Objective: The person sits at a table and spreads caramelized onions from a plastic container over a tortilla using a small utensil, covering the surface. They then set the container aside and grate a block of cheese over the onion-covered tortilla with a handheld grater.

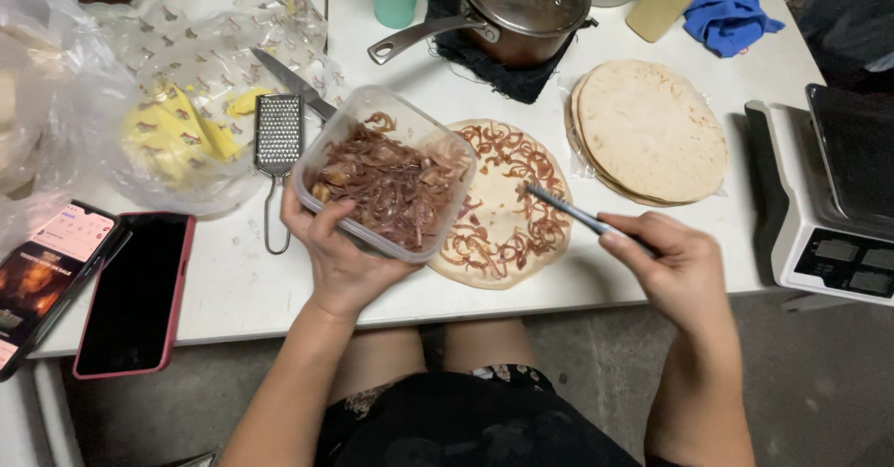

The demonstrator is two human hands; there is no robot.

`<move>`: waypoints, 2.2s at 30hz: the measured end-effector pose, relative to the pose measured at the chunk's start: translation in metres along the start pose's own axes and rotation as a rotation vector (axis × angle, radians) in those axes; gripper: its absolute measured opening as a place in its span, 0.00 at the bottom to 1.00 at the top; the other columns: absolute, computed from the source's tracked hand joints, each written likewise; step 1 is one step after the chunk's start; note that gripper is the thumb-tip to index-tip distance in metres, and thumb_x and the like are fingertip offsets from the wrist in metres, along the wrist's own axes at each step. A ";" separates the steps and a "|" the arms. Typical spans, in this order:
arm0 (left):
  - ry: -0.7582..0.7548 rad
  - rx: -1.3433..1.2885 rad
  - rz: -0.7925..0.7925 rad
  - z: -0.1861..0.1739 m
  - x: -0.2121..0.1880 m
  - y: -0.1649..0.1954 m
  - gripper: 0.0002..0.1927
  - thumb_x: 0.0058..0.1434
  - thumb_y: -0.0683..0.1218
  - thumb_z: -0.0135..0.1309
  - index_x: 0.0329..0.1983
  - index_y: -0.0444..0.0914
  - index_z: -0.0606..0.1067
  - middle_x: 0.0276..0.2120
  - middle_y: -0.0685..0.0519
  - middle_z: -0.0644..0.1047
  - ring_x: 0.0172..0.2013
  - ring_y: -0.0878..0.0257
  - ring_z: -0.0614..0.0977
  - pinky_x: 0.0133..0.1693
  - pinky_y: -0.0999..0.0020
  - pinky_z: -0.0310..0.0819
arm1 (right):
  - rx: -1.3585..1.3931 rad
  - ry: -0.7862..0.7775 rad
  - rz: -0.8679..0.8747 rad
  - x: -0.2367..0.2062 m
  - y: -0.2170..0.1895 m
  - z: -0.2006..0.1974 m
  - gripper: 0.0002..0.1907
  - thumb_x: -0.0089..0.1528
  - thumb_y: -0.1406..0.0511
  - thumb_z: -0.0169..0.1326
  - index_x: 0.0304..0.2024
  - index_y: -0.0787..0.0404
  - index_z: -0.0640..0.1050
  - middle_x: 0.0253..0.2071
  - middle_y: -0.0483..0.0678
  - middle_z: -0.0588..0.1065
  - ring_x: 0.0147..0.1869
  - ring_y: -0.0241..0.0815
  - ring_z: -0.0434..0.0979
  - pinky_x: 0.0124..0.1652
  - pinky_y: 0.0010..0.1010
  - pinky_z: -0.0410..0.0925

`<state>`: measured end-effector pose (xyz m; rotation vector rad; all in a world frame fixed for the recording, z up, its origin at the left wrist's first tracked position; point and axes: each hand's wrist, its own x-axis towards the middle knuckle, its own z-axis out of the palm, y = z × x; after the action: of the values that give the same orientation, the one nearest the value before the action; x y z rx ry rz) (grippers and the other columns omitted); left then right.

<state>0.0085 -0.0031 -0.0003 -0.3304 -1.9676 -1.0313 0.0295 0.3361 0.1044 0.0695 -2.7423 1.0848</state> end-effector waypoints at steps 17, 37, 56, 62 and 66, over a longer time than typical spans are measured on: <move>-0.002 0.044 0.012 0.004 0.000 0.007 0.62 0.34 0.58 0.84 0.60 0.47 0.49 0.66 0.36 0.47 0.71 0.38 0.52 0.73 0.43 0.59 | -0.428 -0.025 -0.002 -0.004 0.022 0.020 0.13 0.57 0.55 0.64 0.43 0.50 0.87 0.32 0.44 0.82 0.28 0.41 0.79 0.34 0.32 0.71; -0.069 0.047 0.228 -0.013 -0.001 -0.001 0.54 0.43 0.63 0.79 0.60 0.46 0.52 0.64 0.36 0.52 0.69 0.33 0.54 0.69 0.40 0.65 | -0.280 -0.082 -0.687 0.024 -0.117 0.072 0.15 0.57 0.60 0.65 0.45 0.57 0.87 0.25 0.47 0.77 0.24 0.42 0.76 0.25 0.33 0.68; 0.069 0.039 -0.051 -0.009 0.009 -0.005 0.62 0.36 0.58 0.84 0.61 0.49 0.49 0.67 0.40 0.48 0.72 0.39 0.52 0.74 0.43 0.59 | -0.057 -0.051 0.000 0.057 0.004 0.047 0.13 0.58 0.63 0.66 0.46 0.56 0.86 0.31 0.45 0.81 0.32 0.33 0.76 0.35 0.27 0.68; 0.068 0.048 -0.035 -0.003 0.013 0.004 0.61 0.36 0.56 0.83 0.61 0.48 0.49 0.66 0.40 0.48 0.72 0.40 0.52 0.74 0.43 0.59 | -0.192 -0.115 0.134 0.071 0.011 0.072 0.16 0.57 0.59 0.67 0.46 0.53 0.86 0.36 0.49 0.83 0.34 0.40 0.80 0.39 0.33 0.71; 0.057 0.077 -0.040 -0.001 0.014 0.004 0.61 0.36 0.56 0.83 0.60 0.49 0.49 0.66 0.40 0.48 0.71 0.40 0.52 0.73 0.42 0.57 | -0.233 -0.055 0.055 0.071 0.006 0.060 0.16 0.56 0.58 0.67 0.46 0.52 0.86 0.37 0.48 0.83 0.36 0.41 0.80 0.41 0.34 0.71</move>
<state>0.0033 -0.0033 0.0128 -0.2184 -1.9638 -0.9766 -0.0501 0.3015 0.0714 -0.0106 -2.9145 0.7786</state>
